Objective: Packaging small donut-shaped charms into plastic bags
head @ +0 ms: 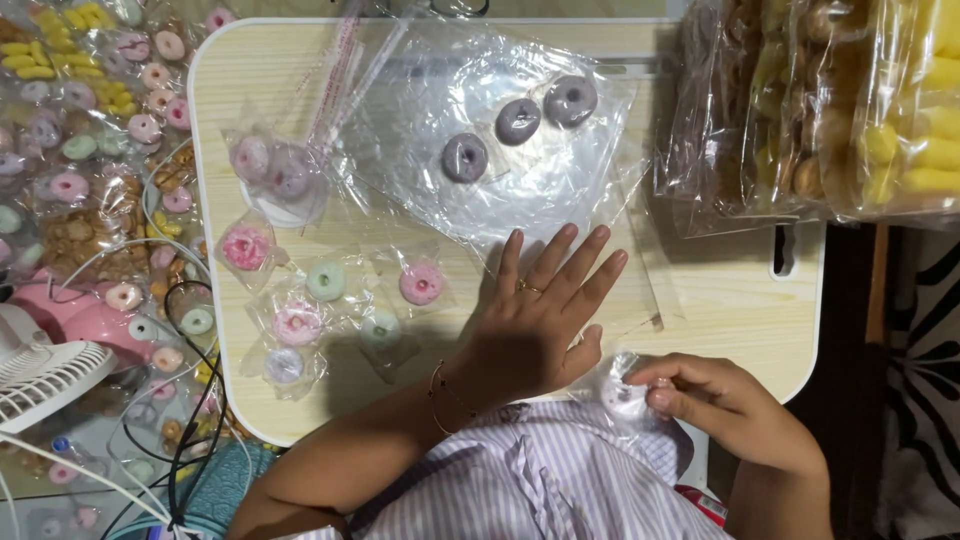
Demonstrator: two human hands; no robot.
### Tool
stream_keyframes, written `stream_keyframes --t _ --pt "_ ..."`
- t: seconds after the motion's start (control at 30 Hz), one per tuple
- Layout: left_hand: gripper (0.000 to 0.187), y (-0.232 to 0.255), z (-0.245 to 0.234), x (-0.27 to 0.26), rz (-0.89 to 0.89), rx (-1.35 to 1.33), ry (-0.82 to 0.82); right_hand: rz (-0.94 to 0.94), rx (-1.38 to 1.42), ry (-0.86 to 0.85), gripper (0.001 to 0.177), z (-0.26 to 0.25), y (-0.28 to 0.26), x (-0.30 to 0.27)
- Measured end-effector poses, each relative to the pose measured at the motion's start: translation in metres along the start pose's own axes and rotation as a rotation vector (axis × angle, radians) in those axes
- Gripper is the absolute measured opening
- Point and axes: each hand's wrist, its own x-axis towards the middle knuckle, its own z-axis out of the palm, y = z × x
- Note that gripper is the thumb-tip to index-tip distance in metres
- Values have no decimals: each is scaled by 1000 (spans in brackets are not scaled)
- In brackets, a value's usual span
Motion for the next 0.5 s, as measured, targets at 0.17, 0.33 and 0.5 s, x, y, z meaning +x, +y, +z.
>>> stream_keyframes --t 0.17,0.33,0.5 --pt "79 -3 -2 -1 37 -41 -24 -32 130 418 29 13 -1 11" --pt "75 -3 -1 0 32 -113 -28 -64 -284 570 32 31 -24 16" --pt "76 -3 -1 0 22 -117 -46 -196 -477 708 28 50 -23 18"
